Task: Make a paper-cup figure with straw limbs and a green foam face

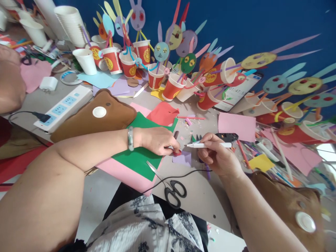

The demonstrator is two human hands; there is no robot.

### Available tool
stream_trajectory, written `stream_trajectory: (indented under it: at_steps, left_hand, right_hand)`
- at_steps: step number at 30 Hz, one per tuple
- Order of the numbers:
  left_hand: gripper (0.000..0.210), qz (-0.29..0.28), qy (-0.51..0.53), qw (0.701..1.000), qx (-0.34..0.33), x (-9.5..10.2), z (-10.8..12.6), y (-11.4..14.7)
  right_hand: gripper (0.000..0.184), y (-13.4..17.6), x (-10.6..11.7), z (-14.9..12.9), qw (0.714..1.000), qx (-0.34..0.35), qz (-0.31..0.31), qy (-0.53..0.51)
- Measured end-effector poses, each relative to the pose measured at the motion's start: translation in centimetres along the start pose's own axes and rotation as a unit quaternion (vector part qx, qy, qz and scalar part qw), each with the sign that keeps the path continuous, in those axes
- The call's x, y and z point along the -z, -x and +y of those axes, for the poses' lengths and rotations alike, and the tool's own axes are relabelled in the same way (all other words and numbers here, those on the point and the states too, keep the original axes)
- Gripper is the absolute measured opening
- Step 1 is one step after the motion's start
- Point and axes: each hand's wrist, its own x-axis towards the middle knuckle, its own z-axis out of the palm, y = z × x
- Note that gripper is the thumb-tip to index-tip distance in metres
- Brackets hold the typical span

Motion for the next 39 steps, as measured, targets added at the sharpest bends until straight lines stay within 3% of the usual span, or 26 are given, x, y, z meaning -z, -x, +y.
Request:
stream_trajectory:
  at_steps: [14,20,25,32,39]
  left_hand:
    - [0.024,-0.007,-0.013,1.000,0.006,-0.1,0.0,-0.1]
    - [0.026,-0.008,-0.010,1.000,0.006,0.0,0.0,0.0]
    - [0.026,-0.004,-0.014,1.000,-0.004,0.0,-0.2,0.0]
    - [0.025,-0.008,-0.019,1.000,-0.017,-0.2,-0.7,0.0]
    - [0.018,-0.001,-0.018,0.999,-0.047,-0.4,-1.0,-0.1]
  right_hand:
    - [0.020,0.0,-0.1,0.9,0.997,0.065,0.037,0.035]
    - [0.017,-0.2,-0.1,1.1,0.988,0.094,0.087,0.084]
    - [0.012,0.4,-0.6,0.7,0.967,0.112,0.118,0.199]
    - [0.009,1.1,-1.7,0.1,0.890,0.216,0.099,0.390]
    - [0.009,1.2,-1.9,0.2,0.893,0.202,0.063,0.398]
